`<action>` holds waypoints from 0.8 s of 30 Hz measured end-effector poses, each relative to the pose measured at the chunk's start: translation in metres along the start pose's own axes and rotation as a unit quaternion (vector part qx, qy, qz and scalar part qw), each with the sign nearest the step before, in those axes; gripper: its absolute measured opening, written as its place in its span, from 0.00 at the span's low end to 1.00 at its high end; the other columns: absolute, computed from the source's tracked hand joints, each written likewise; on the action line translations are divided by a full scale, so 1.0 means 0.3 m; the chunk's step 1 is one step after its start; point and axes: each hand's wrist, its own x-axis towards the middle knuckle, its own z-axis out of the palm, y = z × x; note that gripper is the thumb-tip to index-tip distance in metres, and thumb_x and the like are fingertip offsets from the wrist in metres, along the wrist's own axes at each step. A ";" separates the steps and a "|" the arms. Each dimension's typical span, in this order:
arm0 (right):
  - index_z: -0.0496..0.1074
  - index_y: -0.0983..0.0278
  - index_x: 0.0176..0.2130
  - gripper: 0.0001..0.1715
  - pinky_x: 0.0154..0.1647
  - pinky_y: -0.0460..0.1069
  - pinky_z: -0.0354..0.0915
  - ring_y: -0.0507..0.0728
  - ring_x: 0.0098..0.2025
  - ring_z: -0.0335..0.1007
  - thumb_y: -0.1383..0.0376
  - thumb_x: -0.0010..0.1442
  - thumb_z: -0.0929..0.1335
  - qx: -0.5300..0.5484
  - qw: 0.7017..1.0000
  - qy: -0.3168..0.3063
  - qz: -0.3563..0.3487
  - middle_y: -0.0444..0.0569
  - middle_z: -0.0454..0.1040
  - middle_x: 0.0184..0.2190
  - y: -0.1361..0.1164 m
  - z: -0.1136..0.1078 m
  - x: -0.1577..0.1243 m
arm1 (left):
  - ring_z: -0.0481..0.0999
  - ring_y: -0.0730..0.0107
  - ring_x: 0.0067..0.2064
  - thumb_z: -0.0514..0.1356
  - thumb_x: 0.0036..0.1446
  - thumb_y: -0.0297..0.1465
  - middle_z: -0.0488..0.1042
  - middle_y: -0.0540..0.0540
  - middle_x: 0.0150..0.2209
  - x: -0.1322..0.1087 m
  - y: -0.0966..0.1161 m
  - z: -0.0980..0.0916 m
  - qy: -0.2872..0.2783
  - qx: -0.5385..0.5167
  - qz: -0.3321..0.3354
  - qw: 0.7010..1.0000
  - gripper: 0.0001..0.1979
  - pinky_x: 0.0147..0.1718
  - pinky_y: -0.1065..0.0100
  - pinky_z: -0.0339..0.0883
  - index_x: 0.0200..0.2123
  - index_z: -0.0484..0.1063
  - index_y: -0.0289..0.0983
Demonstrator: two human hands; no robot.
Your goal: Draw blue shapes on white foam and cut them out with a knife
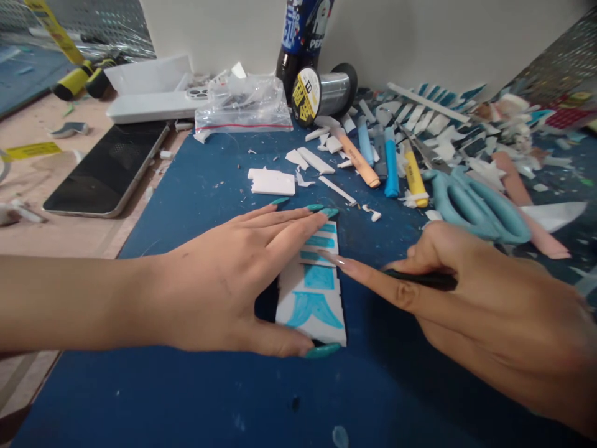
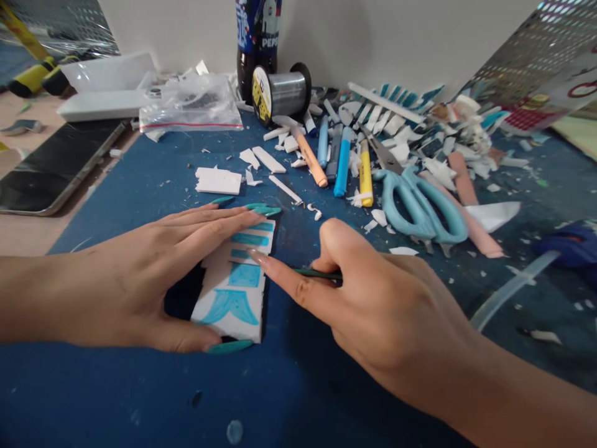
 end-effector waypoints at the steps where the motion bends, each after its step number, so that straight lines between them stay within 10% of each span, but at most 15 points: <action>1: 0.56 0.57 0.27 0.24 0.10 0.45 0.54 0.49 0.11 0.53 0.45 0.64 0.63 0.016 1.000 -0.005 -0.023 0.35 0.60 0.14 0.002 -0.002 0.005 | 0.56 0.39 0.69 0.56 0.58 0.56 0.55 0.30 0.68 0.001 0.000 0.000 0.001 -0.003 0.000 1.000 0.49 0.63 0.37 0.58 0.69 0.43 0.30; 9: 0.70 0.52 0.45 0.14 0.16 0.46 0.56 0.52 0.17 0.59 0.63 0.68 0.58 -0.076 0.974 -0.007 -0.212 0.42 0.62 0.23 0.052 -0.014 -0.002 | 0.57 0.38 0.68 0.55 0.57 0.58 0.54 0.30 0.68 0.003 0.000 -0.003 -0.002 -0.001 -0.004 1.000 0.49 0.63 0.38 0.58 0.69 0.45 0.31; 14: 0.68 0.55 0.38 0.02 0.15 0.46 0.53 0.50 0.16 0.53 0.61 0.64 0.65 -0.060 0.987 -0.022 -0.147 0.40 0.62 0.23 0.052 -0.018 -0.008 | 0.59 0.36 0.67 0.56 0.57 0.57 0.56 0.28 0.67 0.002 0.002 -0.003 0.001 0.017 -0.001 1.000 0.49 0.61 0.37 0.61 0.68 0.47 0.28; 24: 0.64 0.49 0.58 0.23 0.15 0.48 0.49 0.50 0.16 0.50 0.58 0.72 0.51 -0.129 0.962 -0.032 -0.240 0.41 0.56 0.24 0.097 -0.033 -0.017 | 0.56 0.39 0.69 0.56 0.56 0.59 0.57 0.29 0.67 -0.001 0.005 -0.012 -0.008 0.005 -0.018 1.000 0.51 0.64 0.41 0.59 0.69 0.46 0.30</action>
